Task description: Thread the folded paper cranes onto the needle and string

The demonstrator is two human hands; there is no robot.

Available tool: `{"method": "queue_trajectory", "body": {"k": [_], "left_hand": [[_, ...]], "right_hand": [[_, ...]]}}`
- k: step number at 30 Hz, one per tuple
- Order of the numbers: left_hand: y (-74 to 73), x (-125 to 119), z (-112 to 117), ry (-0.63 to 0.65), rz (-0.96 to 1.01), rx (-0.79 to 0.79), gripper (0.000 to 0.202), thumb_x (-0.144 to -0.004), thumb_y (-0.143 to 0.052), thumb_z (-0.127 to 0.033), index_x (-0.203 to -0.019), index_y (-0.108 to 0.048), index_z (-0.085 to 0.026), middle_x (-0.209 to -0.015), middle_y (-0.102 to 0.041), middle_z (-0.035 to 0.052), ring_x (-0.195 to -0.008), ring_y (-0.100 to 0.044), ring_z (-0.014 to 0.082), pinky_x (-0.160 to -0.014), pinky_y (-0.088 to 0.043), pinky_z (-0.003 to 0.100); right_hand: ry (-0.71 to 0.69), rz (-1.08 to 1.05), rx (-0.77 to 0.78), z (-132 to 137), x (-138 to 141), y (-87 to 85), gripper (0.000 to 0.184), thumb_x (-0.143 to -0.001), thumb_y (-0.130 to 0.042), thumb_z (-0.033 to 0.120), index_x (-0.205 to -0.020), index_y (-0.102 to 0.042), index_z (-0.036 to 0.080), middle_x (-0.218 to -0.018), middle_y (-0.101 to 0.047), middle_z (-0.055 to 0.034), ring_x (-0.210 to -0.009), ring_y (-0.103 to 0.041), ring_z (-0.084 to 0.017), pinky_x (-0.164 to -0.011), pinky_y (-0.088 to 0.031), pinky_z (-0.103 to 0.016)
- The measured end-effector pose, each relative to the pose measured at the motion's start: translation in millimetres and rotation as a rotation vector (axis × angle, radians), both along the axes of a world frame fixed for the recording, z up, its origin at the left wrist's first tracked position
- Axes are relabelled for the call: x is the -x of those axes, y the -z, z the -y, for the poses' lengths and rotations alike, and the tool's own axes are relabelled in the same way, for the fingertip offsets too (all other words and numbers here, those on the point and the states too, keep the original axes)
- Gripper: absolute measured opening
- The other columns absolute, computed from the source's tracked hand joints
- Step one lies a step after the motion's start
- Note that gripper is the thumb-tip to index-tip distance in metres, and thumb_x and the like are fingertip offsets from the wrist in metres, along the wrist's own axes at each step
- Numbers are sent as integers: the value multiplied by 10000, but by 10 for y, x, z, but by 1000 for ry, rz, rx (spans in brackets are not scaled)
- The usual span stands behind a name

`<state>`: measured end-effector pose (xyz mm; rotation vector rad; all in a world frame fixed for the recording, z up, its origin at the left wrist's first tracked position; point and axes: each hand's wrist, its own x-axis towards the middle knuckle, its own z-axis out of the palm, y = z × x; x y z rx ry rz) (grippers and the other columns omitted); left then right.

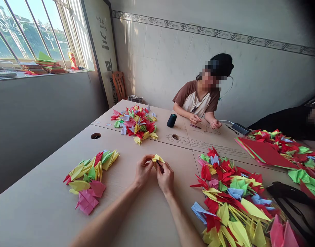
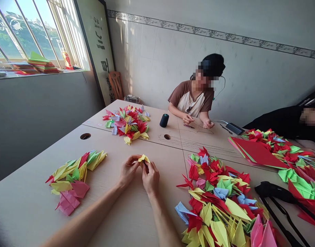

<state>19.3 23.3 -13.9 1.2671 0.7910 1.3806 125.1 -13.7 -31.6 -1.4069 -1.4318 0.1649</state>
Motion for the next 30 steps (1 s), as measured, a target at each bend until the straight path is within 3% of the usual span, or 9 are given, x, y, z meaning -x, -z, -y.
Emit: {"method": "queue_trajectory", "body": {"k": [14, 18, 21, 25, 30], "left_hand": [[14, -12, -28, -41, 17, 23, 186, -728, -660, -319, -859, -669, -189, -871, -683, 50, -821, -626, 187, -751, -487, 292], [-37, 20, -53, -66, 69, 92, 230, -731, -656, -359, -858, -662, -168, -829, -679, 52, -760, -619, 174, -692, -499, 284], [-77, 47, -64, -80, 111, 168, 239, -734, -648, -372, -828, -651, -153, -828, -663, 45, -703, -608, 151, -636, -501, 260], [-85, 42, -39, 65, 138, 256, 266, -749, -630, -388, -816, -641, -130, -784, -657, 53, -632, -622, 144, -595, -497, 253], [-104, 5, 31, 243, 127, 261, 278, -786, -592, -381, -818, -650, -112, -673, -659, 53, -589, -614, 147, -591, -491, 257]], "right_hand": [[-22, -23, -10, -1, 5, -23, 230, -897, -452, 301, -937, -645, 184, -817, -647, -65, -733, -622, -168, -687, -505, -278], [-46, -113, -52, 34, 29, -42, 217, -870, -502, 317, -988, -612, 171, -852, -641, -70, -734, -610, -152, -674, -505, -261], [-20, -299, -56, 62, 48, -64, 277, -841, -547, 349, -1040, -561, 157, -843, -633, -59, -632, -599, -124, -594, -504, -238], [6, -573, -55, 62, 43, -105, 356, -827, -547, 406, -1063, -520, 141, -894, -613, -73, -572, -587, -102, -529, -498, -218], [-73, -611, 14, 33, 19, -79, 388, -799, -579, 420, -1070, -530, 146, -982, -597, -89, -581, -582, -103, -500, -493, -210]]}}
